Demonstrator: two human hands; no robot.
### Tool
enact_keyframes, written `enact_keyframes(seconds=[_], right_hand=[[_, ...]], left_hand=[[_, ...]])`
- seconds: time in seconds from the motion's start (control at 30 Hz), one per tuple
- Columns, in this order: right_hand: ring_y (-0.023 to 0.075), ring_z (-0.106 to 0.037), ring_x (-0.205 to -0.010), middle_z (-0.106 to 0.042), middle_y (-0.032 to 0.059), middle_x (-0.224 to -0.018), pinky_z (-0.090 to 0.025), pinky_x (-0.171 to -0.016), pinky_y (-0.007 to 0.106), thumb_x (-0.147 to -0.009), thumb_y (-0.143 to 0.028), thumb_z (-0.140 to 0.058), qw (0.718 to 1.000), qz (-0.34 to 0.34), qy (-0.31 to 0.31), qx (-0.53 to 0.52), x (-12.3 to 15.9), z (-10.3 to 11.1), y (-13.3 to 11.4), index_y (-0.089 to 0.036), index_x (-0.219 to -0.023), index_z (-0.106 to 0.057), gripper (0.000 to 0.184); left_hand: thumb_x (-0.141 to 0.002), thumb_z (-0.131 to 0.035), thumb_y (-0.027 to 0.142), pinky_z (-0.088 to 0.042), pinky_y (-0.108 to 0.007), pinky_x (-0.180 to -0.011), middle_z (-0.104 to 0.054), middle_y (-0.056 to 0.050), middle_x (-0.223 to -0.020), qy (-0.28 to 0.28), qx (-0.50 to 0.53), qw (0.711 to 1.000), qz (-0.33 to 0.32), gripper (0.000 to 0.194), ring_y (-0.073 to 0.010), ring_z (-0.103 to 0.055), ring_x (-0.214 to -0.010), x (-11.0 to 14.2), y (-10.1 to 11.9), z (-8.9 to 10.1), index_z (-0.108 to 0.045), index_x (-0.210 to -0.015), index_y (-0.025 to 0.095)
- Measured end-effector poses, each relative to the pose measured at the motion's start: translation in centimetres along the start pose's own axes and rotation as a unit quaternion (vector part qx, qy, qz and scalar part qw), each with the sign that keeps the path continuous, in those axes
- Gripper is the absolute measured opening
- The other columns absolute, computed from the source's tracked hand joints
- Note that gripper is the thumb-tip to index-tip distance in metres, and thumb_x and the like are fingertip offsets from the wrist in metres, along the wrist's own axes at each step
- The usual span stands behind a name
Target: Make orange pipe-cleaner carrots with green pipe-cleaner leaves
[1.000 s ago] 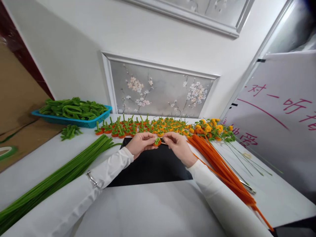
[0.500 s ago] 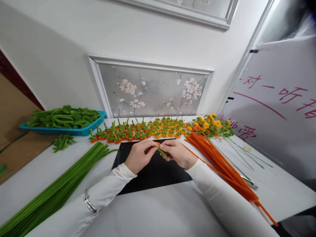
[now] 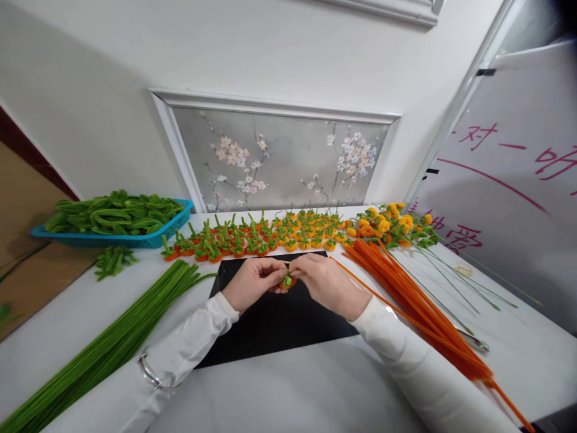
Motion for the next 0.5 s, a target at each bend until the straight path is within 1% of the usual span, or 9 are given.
enact_keyframes(seconds=[0.03, 0.07, 0.13, 0.2, 0.23, 0.27, 0.33, 0.43, 0.5], right_hand=[[0.0143, -0.058, -0.075, -0.063, 0.0043, -0.080, -0.044, -0.070, 0.025, -0.090, -0.016, -0.041, 0.997, -0.026, 0.018, -0.070, 0.0, 0.1, 0.5, -0.018, -0.085, -0.059, 0.018], [0.0131, -0.057, -0.070, -0.061, 0.0029, -0.078, -0.045, -0.066, 0.023, -0.091, -0.019, -0.040, 0.988, -0.055, 0.031, -0.141, 0.0, 0.0, 0.9, -0.019, -0.085, -0.057, 0.019], [0.0115, -0.055, -0.062, -0.058, 0.0005, -0.072, -0.045, -0.057, 0.021, -0.091, -0.027, -0.041, 0.959, -0.107, 0.040, -0.258, 0.1, -0.3, 1.7, -0.019, -0.084, -0.055, 0.018], [0.0107, -0.052, -0.058, -0.054, -0.0012, -0.068, -0.045, -0.052, 0.020, -0.087, -0.032, -0.048, 0.935, -0.138, 0.039, -0.323, 0.2, -0.7, 2.1, -0.019, -0.082, -0.054, 0.016], [0.0104, -0.050, -0.057, -0.052, -0.0020, -0.066, -0.044, -0.051, 0.020, -0.085, -0.033, -0.051, 0.931, -0.144, 0.039, -0.333, 0.2, -0.9, 2.1, -0.019, -0.081, -0.055, 0.016], [0.0101, -0.049, -0.056, -0.051, -0.0024, -0.065, -0.043, -0.051, 0.020, -0.084, -0.033, -0.053, 0.931, -0.144, 0.041, -0.332, 0.2, -1.0, 2.1, -0.018, -0.080, -0.056, 0.015], [0.0097, -0.048, -0.056, -0.051, -0.0024, -0.064, -0.040, -0.051, 0.020, -0.084, -0.031, -0.052, 0.943, -0.135, 0.053, -0.299, 0.3, -1.1, 1.9, -0.018, -0.080, -0.058, 0.014], [0.0101, -0.047, -0.060, -0.054, -0.0011, -0.067, -0.038, -0.055, 0.020, -0.086, -0.022, -0.049, 0.971, -0.095, 0.079, -0.205, 0.3, -0.6, 1.4, -0.018, -0.079, -0.059, 0.013], [0.0109, -0.048, -0.064, -0.055, 0.0004, -0.071, -0.038, -0.059, 0.021, -0.086, -0.017, -0.046, 0.985, -0.058, 0.078, -0.140, 0.4, -0.2, 0.8, -0.018, -0.077, -0.058, 0.015]], left_hand=[[-0.073, -0.067, 0.037, -0.050, -0.023, -0.058, -0.064, -0.003, -0.066, 0.012, -0.009, 1.000, -0.016, 0.025, -0.0126, -0.061, -0.059, 0.0, 0.3, 0.2, -0.064, -0.076, 0.012], [-0.074, -0.065, 0.036, -0.050, -0.023, -0.058, -0.063, -0.002, -0.065, 0.025, -0.021, 0.999, -0.036, 0.024, -0.0124, -0.060, -0.059, 0.1, 0.8, 0.3, -0.063, -0.075, 0.012], [-0.076, -0.063, 0.034, -0.049, -0.022, -0.058, -0.061, -0.001, -0.063, 0.047, -0.049, 0.995, -0.075, 0.021, -0.0114, -0.057, -0.058, 0.2, 1.6, 0.5, -0.062, -0.072, 0.013], [-0.078, -0.061, 0.032, -0.048, -0.022, -0.057, -0.060, 0.000, -0.063, 0.059, -0.073, 0.991, -0.098, 0.019, -0.0107, -0.056, -0.057, 0.3, 2.2, 0.5, -0.061, -0.071, 0.014], [-0.078, -0.060, 0.031, -0.048, -0.021, -0.058, -0.060, 0.000, -0.063, 0.061, -0.081, 0.989, -0.103, 0.018, -0.0106, -0.055, -0.058, 0.3, 2.4, 0.5, -0.060, -0.071, 0.014], [-0.078, -0.060, 0.030, -0.048, -0.021, -0.058, -0.059, 0.000, -0.063, 0.062, -0.085, 0.989, -0.104, 0.017, -0.0106, -0.055, -0.058, 0.3, 2.5, 0.4, -0.060, -0.071, 0.014], [-0.078, -0.059, 0.029, -0.048, -0.022, -0.059, -0.059, 0.001, -0.064, 0.056, -0.088, 0.989, -0.100, 0.015, -0.0106, -0.056, -0.059, 0.3, 2.5, 0.2, -0.060, -0.073, 0.015], [-0.079, -0.058, 0.027, -0.048, -0.022, -0.059, -0.058, 0.001, -0.065, 0.034, -0.090, 0.991, -0.090, 0.013, -0.0103, -0.056, -0.058, 0.2, 2.2, -0.2, -0.059, -0.075, 0.015], [-0.079, -0.058, 0.027, -0.048, -0.021, -0.058, -0.057, 0.002, -0.066, 0.030, -0.084, 0.992, -0.086, 0.012, -0.0098, -0.055, -0.058, 0.1, 1.9, -0.5, -0.058, -0.075, 0.015]])
Point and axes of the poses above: each hand's wrist, its own x-axis away from the middle knuckle, its own z-axis out of the back of the hand, y = z × x, the point moved 5 cm from there along -x, towards the middle knuckle
